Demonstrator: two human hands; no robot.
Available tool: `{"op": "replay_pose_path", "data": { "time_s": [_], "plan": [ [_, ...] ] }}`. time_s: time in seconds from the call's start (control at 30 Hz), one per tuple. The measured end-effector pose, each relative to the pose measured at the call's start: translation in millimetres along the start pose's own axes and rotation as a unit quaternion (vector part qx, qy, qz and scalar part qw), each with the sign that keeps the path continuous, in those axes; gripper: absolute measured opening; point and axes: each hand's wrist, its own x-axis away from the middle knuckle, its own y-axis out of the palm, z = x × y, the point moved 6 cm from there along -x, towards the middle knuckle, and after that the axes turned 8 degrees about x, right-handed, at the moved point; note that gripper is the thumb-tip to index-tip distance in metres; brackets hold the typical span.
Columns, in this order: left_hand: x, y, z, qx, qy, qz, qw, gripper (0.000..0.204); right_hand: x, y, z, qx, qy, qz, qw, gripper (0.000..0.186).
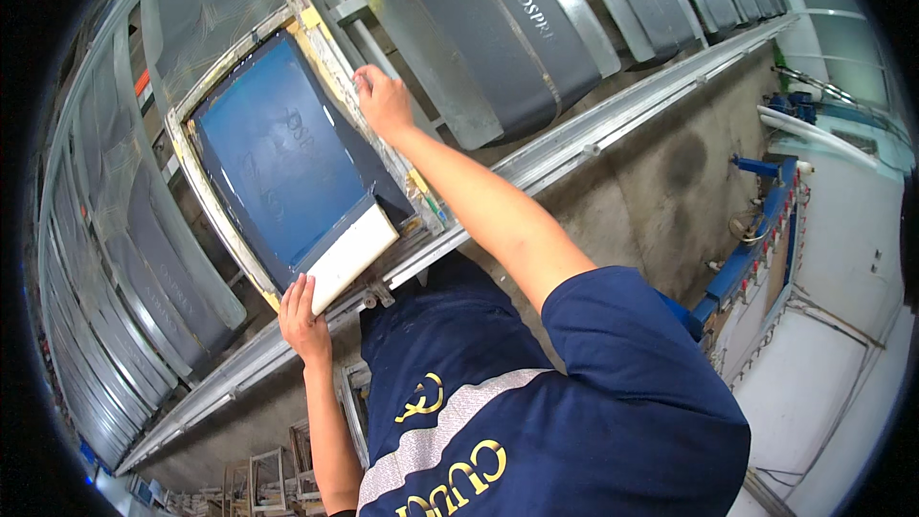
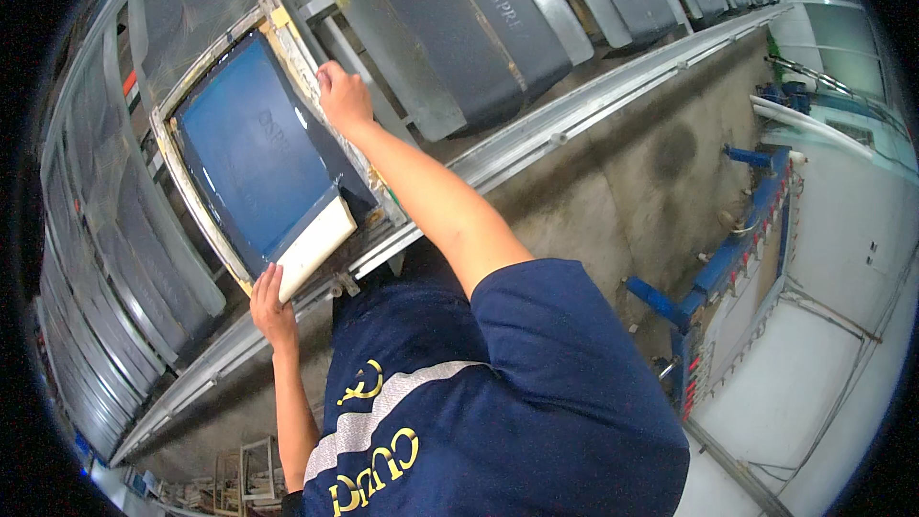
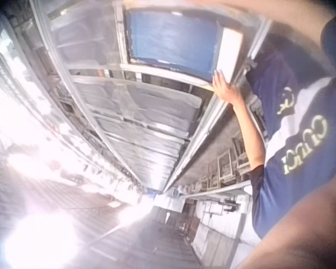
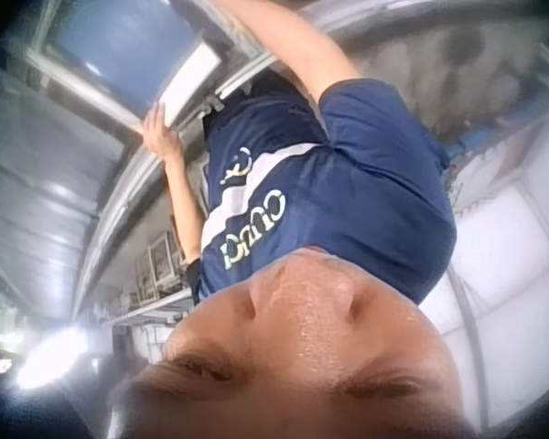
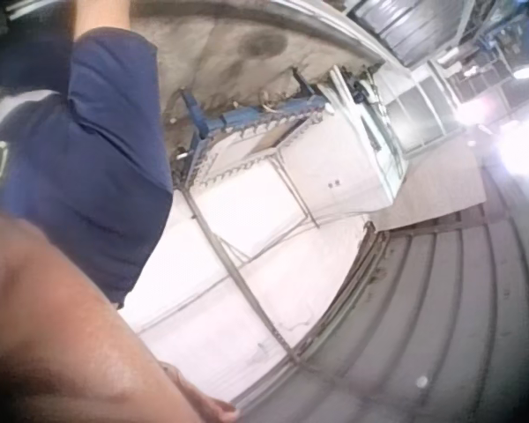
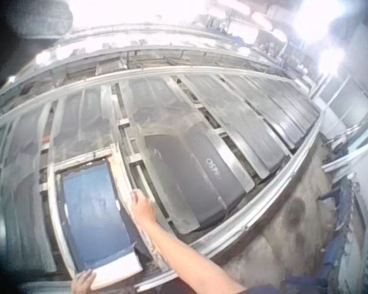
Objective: The person repeatedly uses a squeegee to pull blue ink across a screen-printing frame, then lifts the frame to reveal the printed item underneath. The person continues this cycle multiple times, handling the frame and squeegee throughout.
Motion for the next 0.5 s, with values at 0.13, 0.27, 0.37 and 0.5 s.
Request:
{"op": "replay_pose_path", "data": {
  "time_s": [0.13, 0.27, 0.37, 0.5],
  "plan": [
    [16, -5, -4, 0.019, 0.022, -0.007, 1.000, 0.066, -6, 12, 4, 0.001, -0.029, 0.054, 0.998, 0.017],
    [14, 1, -18, -0.009, 0.031, 0.023, 0.999, 0.059, -4, 8, -2, 0.017, -0.022, 0.008, 1.000, 0.023],
    [-23, 3, -29, -0.042, 0.049, 0.052, 0.997, 0.056, -11, 5, 11, 0.049, -0.082, 0.017, 0.995, 0.024],
    [-103, -8, -57, -0.068, 0.059, 0.106, 0.990, 0.048, -2, -10, -10, 0.153, -0.099, -0.072, 0.981, 0.026]
  ]
}}
